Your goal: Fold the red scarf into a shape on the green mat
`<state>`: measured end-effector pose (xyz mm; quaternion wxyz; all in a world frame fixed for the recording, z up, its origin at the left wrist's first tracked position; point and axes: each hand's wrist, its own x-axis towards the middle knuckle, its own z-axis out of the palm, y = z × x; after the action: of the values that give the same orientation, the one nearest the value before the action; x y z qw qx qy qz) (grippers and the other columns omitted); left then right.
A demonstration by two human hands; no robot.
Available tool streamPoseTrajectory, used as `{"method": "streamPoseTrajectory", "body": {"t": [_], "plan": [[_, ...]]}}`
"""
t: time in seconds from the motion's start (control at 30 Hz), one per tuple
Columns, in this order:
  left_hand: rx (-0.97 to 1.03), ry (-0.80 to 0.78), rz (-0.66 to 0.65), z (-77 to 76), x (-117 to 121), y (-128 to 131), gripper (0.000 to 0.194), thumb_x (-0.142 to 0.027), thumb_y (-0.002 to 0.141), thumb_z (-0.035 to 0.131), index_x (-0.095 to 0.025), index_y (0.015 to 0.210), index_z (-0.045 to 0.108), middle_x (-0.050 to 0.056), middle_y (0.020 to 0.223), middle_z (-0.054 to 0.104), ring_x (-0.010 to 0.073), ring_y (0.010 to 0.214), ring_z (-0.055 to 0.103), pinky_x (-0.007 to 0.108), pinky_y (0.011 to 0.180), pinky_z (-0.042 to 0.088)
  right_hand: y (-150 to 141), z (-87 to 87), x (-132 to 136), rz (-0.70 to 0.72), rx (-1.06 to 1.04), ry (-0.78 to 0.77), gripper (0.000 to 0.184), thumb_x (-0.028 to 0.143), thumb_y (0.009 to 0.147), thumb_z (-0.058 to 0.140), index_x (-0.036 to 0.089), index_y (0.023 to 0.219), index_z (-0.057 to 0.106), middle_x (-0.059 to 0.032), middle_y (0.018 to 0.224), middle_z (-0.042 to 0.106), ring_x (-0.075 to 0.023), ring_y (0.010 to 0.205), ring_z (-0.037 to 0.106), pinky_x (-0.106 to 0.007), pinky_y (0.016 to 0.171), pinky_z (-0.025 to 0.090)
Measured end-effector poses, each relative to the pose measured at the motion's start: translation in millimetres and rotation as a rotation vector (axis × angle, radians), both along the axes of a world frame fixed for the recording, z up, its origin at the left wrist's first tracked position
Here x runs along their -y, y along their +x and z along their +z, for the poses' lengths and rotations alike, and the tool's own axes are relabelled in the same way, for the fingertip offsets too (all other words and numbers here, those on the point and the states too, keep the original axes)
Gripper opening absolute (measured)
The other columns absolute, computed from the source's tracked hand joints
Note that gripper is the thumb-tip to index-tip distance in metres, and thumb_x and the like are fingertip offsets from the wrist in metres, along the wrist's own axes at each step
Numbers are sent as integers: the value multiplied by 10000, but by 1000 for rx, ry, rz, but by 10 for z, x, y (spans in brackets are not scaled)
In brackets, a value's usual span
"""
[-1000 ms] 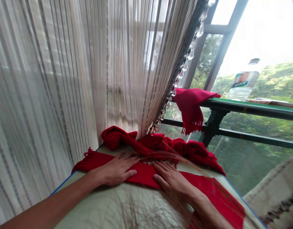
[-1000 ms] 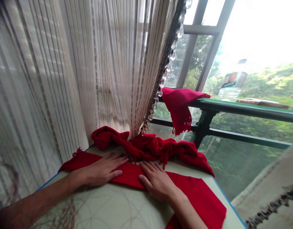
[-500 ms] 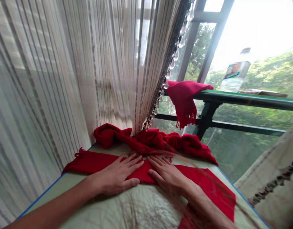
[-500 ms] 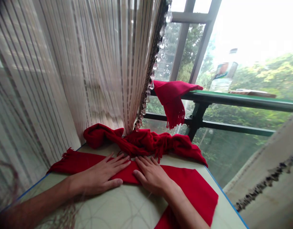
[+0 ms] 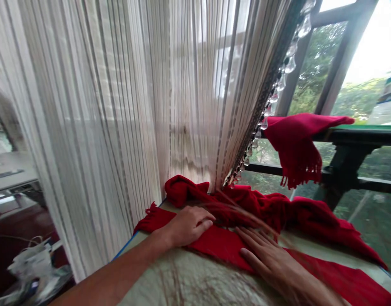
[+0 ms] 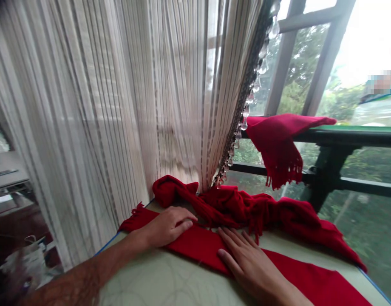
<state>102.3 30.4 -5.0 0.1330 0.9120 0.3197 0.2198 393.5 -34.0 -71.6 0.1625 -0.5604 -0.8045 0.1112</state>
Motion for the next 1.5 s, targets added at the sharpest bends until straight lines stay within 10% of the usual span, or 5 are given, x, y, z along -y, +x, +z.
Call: {"method": "streamPoseTrajectory", "body": {"t": [0.27,0.73,1.03,1.23,1.5], "plan": [[60,56,75,-71,-179,-26,212,-260,967,547,-219,1004,752,64,1031,689,235,1011,614,356,921,460,-141,233,68,52,-2,138,533,514,989,400,301,1465,513,-61,1505,525,-299,1380,482,-494,1172,416],[-139,-215,-189,-7,-1029,1220,341,-316,959,443,-126,924,724,54,843,725,202,766,645,292,703,512,-165,314,107,139,-68,129,452,437,968,419,357,1393,550,-33,1404,613,-294,1273,562,-440,1126,435],[-144,-143,-104,318,-500,258,275,-341,943,537,-199,1041,750,41,1042,759,223,932,684,290,844,488,-154,318,133,134,-78,161,455,409,969,431,285,1379,584,-81,1404,617,-292,1285,564,-437,1121,440],[-41,-79,55,105,-100,-288,290,-331,968,521,-212,1149,715,57,1180,718,221,1100,645,308,986,465,-133,284,101,160,-87,121,494,451,993,414,229,1406,567,-119,1428,592,-312,1303,547,-499,1128,430],[-11,-31,50,-156,-329,-497,223,-307,954,584,-238,1100,738,26,1094,734,197,1031,661,290,951,477,-123,345,185,164,-18,9,626,611,1009,304,274,1520,433,-85,1597,405,-296,1467,369,-519,1219,315]]}}
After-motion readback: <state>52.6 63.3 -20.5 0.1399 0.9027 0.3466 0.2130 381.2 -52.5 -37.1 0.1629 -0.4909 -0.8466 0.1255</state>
